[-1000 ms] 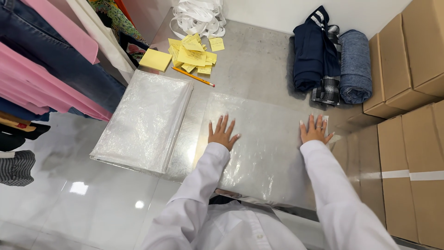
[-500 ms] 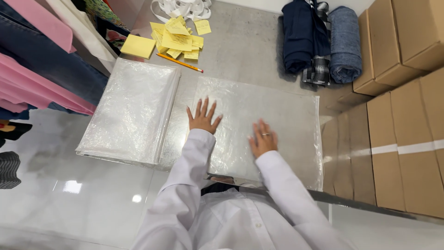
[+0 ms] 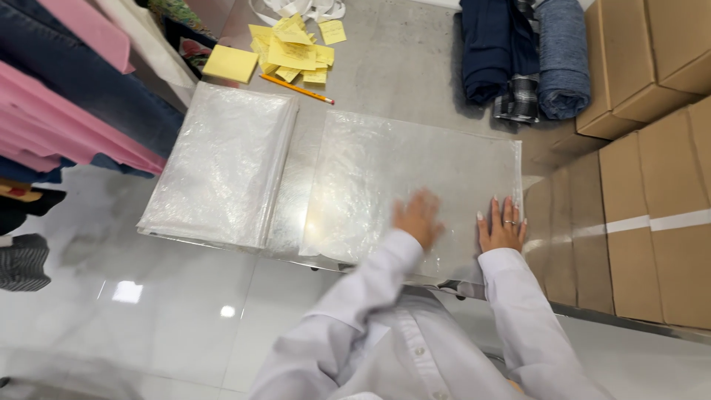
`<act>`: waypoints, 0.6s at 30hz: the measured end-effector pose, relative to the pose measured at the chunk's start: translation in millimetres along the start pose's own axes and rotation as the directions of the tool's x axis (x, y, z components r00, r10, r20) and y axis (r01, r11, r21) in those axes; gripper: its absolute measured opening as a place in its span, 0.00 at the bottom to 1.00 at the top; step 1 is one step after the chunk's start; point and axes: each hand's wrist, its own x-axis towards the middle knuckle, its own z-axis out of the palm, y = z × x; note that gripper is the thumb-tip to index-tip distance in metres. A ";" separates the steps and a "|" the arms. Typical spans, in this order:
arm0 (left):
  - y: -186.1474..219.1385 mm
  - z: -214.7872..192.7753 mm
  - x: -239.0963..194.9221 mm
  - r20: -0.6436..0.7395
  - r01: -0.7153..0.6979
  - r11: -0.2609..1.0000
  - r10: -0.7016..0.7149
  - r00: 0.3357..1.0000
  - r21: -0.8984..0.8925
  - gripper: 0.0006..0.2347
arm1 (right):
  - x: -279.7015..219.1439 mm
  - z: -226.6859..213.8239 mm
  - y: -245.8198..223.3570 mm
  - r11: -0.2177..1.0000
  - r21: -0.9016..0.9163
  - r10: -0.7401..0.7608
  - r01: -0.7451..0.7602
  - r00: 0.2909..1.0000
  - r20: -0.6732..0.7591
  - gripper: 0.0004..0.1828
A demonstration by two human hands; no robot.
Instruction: The person opens a cardboard box and removes a folded dark garment wrapped in bubble wrap. They place the garment on a table, unwrap it, and then rewrap it in a fresh sheet of bubble wrap. Finally, they place the wrapped garment back into the box and tie the box with a white ribbon.
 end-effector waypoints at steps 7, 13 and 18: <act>-63.4 -36.5 -67.4 0.141 0.009 0.999 -0.016 0.990 0.045 0.28 | -5.4 -12.1 -7.4 1.000 0.020 -0.002 0.002 1.000 0.015 0.37; -166.3 -94.0 -141.8 0.004 0.399 0.914 -0.400 0.916 0.067 0.27 | -6.7 -11.2 -9.0 0.999 0.034 -0.010 0.009 1.000 0.026 0.38; -178.1 -79.9 -147.2 -0.179 0.362 0.931 -0.364 0.914 -0.041 0.27 | 11.2 25.6 5.1 0.998 0.038 -0.042 0.045 0.995 -0.087 0.35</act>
